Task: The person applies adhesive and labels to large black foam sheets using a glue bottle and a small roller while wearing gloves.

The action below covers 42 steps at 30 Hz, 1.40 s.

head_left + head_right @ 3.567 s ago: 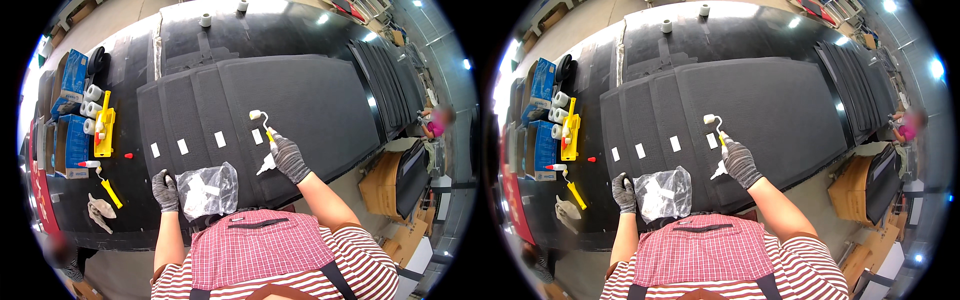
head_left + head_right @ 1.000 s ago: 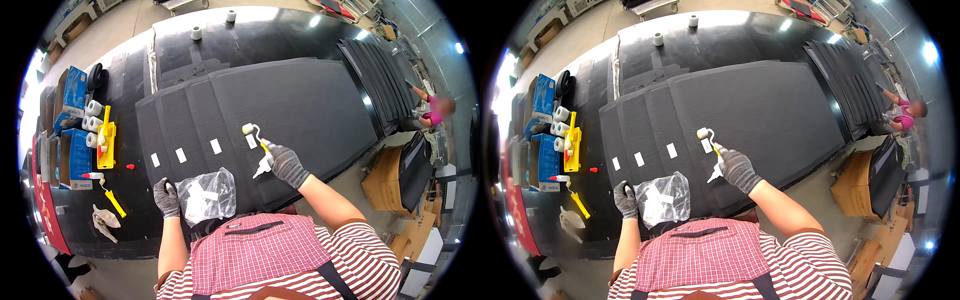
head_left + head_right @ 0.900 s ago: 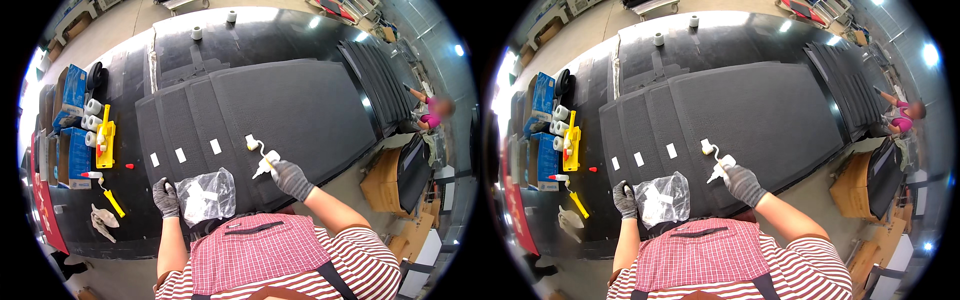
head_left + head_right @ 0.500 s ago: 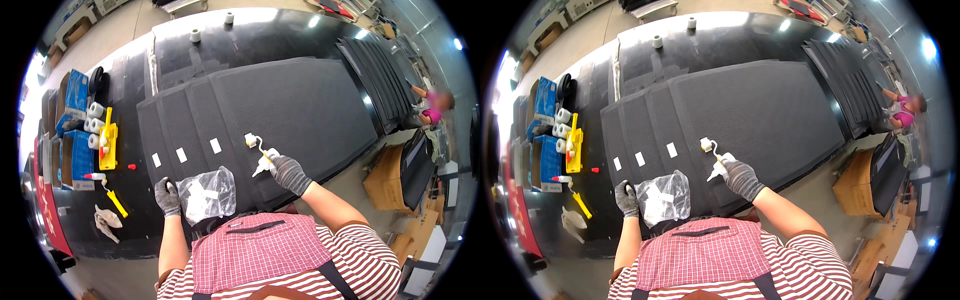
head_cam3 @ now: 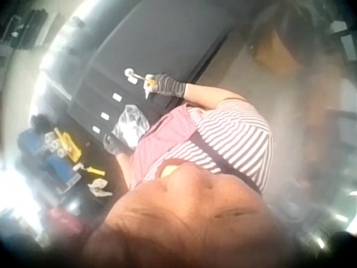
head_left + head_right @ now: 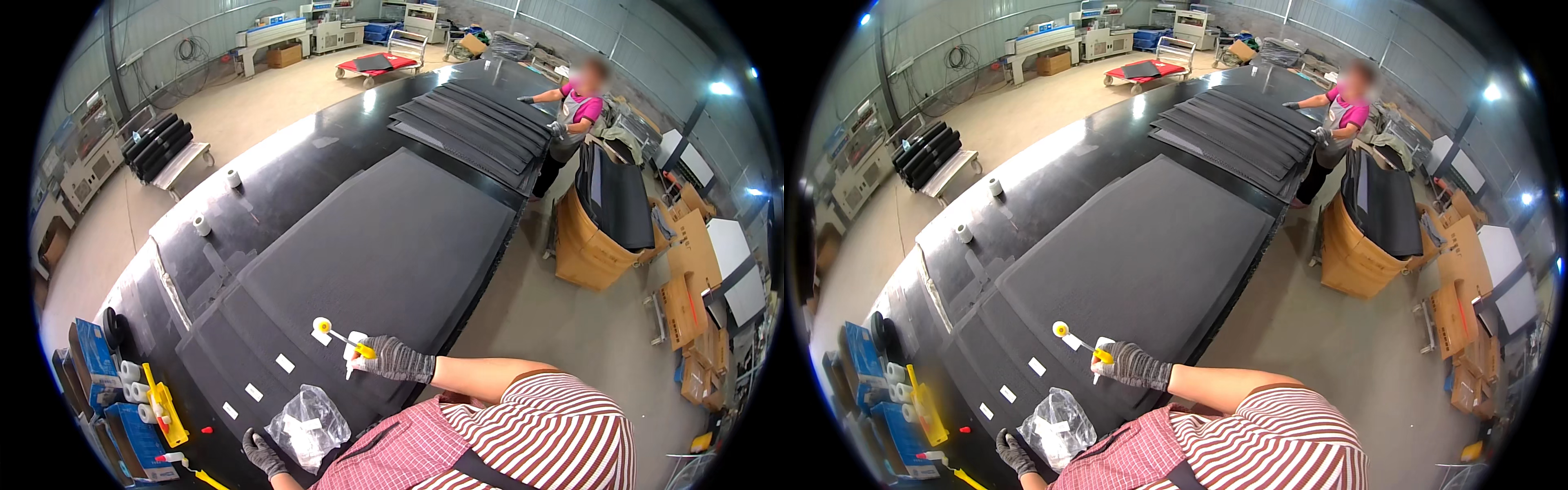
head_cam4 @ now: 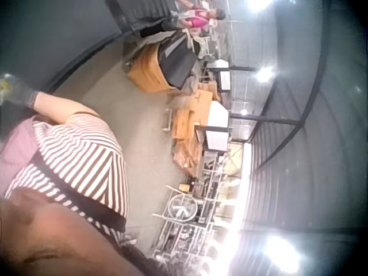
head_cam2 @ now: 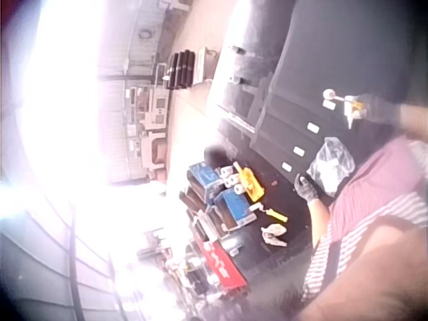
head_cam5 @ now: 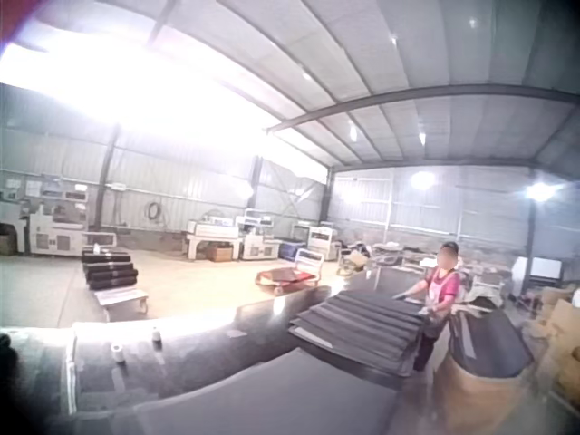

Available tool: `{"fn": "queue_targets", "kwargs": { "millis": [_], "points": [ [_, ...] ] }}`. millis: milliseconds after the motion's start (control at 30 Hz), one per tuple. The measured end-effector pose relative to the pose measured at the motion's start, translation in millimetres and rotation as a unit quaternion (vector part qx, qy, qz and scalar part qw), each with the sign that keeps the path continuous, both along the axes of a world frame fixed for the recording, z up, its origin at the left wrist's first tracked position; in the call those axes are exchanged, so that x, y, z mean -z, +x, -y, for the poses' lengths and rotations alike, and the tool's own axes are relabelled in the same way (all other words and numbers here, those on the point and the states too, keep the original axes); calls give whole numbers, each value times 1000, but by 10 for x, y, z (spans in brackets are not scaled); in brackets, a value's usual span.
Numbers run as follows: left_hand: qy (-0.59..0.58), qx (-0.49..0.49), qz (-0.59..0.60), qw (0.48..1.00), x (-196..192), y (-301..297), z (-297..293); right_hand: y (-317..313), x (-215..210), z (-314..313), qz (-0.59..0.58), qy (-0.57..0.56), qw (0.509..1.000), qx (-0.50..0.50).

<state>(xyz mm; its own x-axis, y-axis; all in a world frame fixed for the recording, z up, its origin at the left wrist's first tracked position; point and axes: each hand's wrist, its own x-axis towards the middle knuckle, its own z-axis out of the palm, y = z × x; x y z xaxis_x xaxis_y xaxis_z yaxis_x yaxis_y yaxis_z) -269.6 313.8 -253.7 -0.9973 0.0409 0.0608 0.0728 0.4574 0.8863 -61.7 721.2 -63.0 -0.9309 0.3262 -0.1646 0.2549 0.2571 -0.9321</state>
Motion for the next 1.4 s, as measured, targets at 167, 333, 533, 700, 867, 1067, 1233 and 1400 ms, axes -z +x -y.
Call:
{"fn": "queue_targets", "kwargs": {
  "millis": [167,333,533,700,867,1067,1233,1400],
  "points": [
    [200,-27,97,975,-779,581,-95,-141,56,-168,-159,171,972,-24],
    [-88,41,-5,995,-984,963,-167,-167,627,-654,-215,250,943,-54],
    [-289,217,-101,927,-1159,1567,-253,-332,893,-597,-47,349,914,-200],
    [-389,236,-69,888,-1183,1714,-695,-337,800,-715,-58,327,912,-242],
    [-444,190,-10,876,-942,1637,-945,-261,991,-814,-35,309,922,-231],
    [-392,185,-40,900,-960,1576,-981,-113,1050,-756,-13,215,961,-171],
    [-251,177,-104,946,-759,1411,-883,252,930,-449,-5,-138,989,-50],
    [-59,132,-134,980,-750,1383,-757,712,464,57,3,-360,928,102]
  ]
}}
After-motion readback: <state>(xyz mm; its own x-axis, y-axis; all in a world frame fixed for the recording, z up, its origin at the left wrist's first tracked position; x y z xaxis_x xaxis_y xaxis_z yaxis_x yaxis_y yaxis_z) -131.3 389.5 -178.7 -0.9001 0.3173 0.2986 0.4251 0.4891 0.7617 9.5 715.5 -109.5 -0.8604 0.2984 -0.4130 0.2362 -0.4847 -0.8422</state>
